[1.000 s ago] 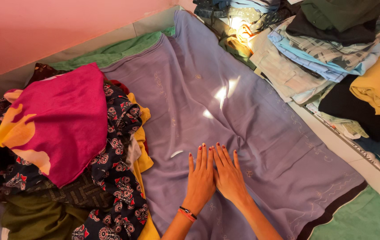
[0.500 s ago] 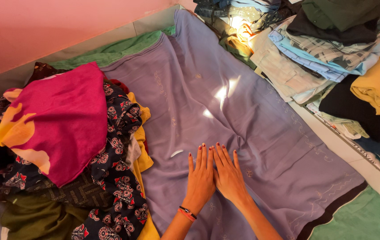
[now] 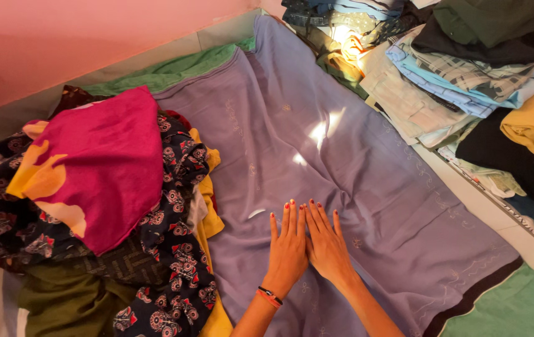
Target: The person folds a pink floral cloth on a bed, smoothing and aligning edges before stacking it. Then the person unfolds and refolds a dark patterned cloth, aligning and pressing it flat.
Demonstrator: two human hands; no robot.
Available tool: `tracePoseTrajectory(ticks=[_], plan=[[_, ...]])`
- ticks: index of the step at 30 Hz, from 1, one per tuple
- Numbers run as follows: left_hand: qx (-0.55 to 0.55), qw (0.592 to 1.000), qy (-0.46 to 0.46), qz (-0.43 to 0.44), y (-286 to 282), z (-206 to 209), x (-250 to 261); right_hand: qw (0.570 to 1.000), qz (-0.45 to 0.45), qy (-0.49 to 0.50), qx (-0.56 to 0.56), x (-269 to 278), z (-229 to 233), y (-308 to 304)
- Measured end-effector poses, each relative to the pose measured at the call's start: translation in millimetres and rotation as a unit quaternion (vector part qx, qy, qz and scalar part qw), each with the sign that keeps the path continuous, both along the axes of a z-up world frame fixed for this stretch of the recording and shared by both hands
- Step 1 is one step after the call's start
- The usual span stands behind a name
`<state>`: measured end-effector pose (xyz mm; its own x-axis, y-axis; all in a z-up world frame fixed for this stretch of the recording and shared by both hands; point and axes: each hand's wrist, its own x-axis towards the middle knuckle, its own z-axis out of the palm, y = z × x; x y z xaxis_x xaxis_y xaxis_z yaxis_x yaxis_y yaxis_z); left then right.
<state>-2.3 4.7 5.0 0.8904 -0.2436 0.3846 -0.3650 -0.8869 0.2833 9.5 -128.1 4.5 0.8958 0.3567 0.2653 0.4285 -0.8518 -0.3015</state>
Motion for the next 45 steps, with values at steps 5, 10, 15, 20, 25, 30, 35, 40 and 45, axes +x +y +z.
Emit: tracePoseTrajectory(ticks=[5,10,15,20,25,30,35,40,45], plan=[[-0.002,1.0,0.0,0.005,4.1,6.9,-2.1,1.0,-0.002,-0.001,-0.016,-1.7,4.5,4.7],[-0.011,1.0,0.006,-0.001,7.1,11.3,-1.2,1.0,0.001,-0.011,-0.023,-1.4,10.0,8.7],[0.006,1.0,-0.004,0.007,8.5,8.7,-1.5,0.999,-0.005,0.001,-0.031,-1.7,11.0,11.6],[0.007,1.0,-0.007,0.005,9.4,6.8,-1.9,1.0,0.0,-0.004,-0.018,-1.8,10.8,12.4],[0.002,1.0,0.006,0.001,9.1,8.1,-3.1,1.0,-0.003,0.001,-0.018,-3.7,12.0,11.8],[0.001,0.999,0.031,0.01,10.2,13.5,-3.4,1.0,0.001,0.002,-0.005,-3.1,19.7,14.9],[-0.008,0.999,0.034,0.017,17.4,11.5,-1.2,1.0,0.008,0.0,-0.001,-1.1,23.7,24.1],[0.005,0.999,0.031,0.033,23.1,5.1,0.6,1.0,0.017,-0.009,0.002,0.4,23.9,31.5],[-0.023,0.999,0.009,0.043,47.2,17.0,-2.1,0.997,0.056,-0.046,-0.009,5.8,30.9,48.8]])
